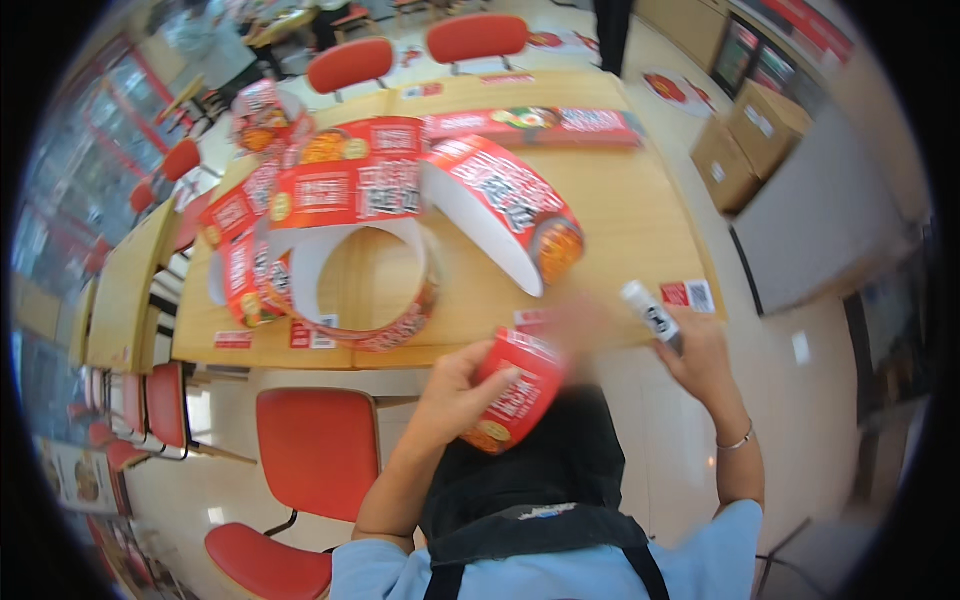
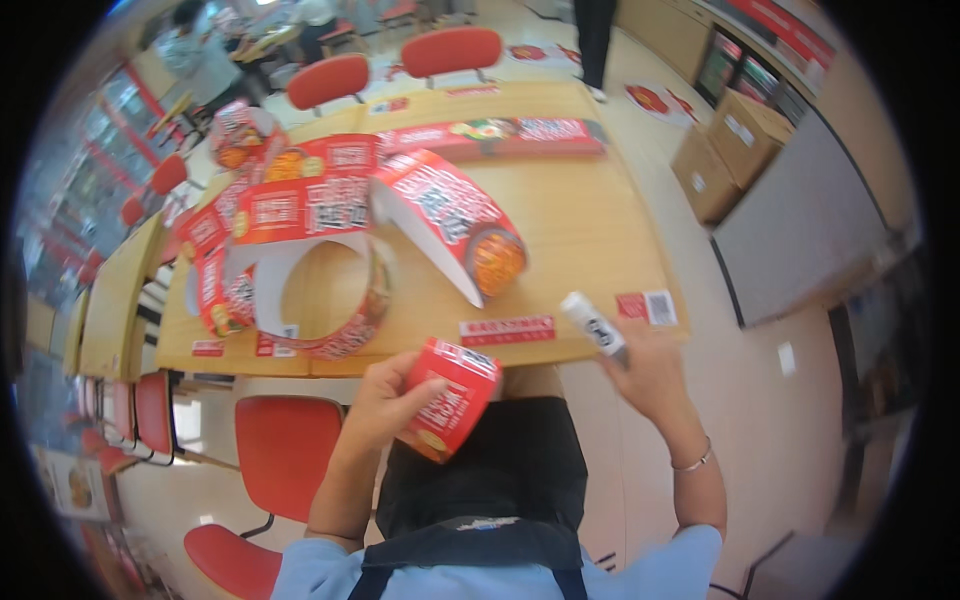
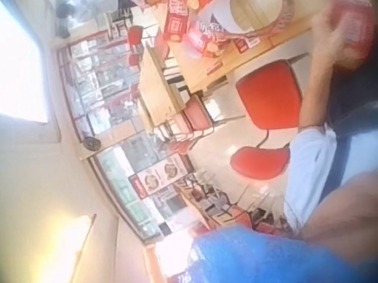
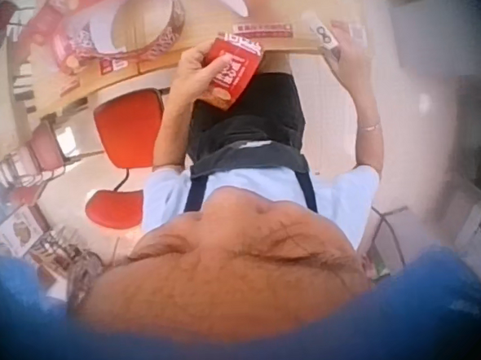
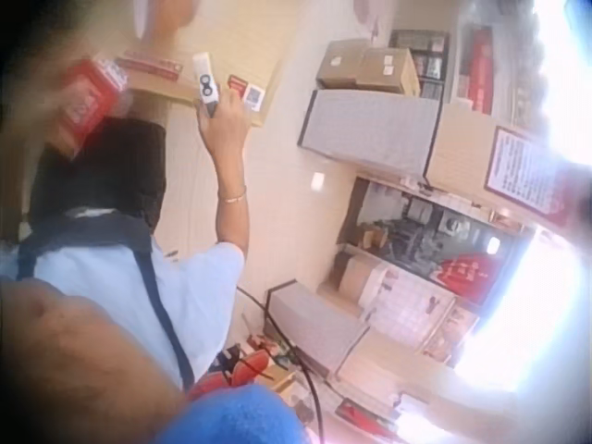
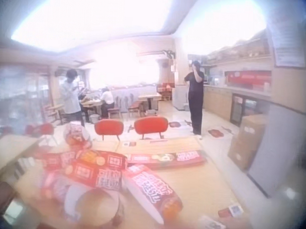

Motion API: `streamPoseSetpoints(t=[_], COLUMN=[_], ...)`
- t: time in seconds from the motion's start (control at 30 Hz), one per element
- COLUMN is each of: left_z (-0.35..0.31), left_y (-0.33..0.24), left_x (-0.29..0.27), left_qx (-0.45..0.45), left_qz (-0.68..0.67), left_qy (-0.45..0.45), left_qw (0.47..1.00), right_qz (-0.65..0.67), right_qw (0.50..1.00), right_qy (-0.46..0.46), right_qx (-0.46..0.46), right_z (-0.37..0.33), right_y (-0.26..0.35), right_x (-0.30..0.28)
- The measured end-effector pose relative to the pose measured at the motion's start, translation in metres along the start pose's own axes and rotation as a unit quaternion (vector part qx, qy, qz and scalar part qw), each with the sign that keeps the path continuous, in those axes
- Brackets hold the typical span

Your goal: The person assembles paper cups by wrapping printed red paper bands around white cup bodies and securing them with a handheld stapler. The person handles multiple cups one at a time, aligns the bands, and staples them in place on a wooden table.

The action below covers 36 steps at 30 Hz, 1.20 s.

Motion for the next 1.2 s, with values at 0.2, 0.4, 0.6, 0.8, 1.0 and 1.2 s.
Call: streamPoseSetpoints(t=[0.2, 0.4, 0.6, 0.8, 1.0, 1.2], left_z=[-0.028, -0.061, -0.013, 0.049, 0.047, 0.04], left_y=[-0.166, -0.354, -0.364, -0.257, -0.229, -0.227], left_x=[-0.015, -0.081, -0.161, -0.268, -0.302, -0.307], left_qx=[0.241, 0.383, 0.264, 0.049, 0.064, 0.036], left_qz=[0.256, 0.309, 0.578, 0.693, 0.655, 0.662], left_qy=[-0.037, -0.188, -0.324, -0.194, -0.144, -0.183], left_qw=[0.935, 0.85, 0.701, 0.693, 0.739, 0.726], right_qz=[-0.165, -0.184, -0.167, -0.041, -0.04, 0.003], right_qw=[0.983, 0.967, 0.957, 0.978, 0.967, 0.951], right_qy=[-0.073, -0.157, -0.215, -0.106, 0.04, 0.249], right_qx=[0.045, -0.081, -0.103, -0.175, -0.248, -0.183], right_z=[0.085, 0.122, 0.188, 0.324, 0.434, 0.474], right_y=[-0.063, -0.06, -0.052, -0.046, -0.031, -0.045], right_x=[0.023, 0.027, -0.027, 0.019, 0.1, 0.132])
Point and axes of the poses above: each hand's wrist, its own z-axis towards the middle knuckle, its own x-axis out of the palm, y = z × x, the point moved 7 cm from there along z, towards the middle knuckle, and after that the axes turned 8 degrees about -x, right-handed, at the moved point
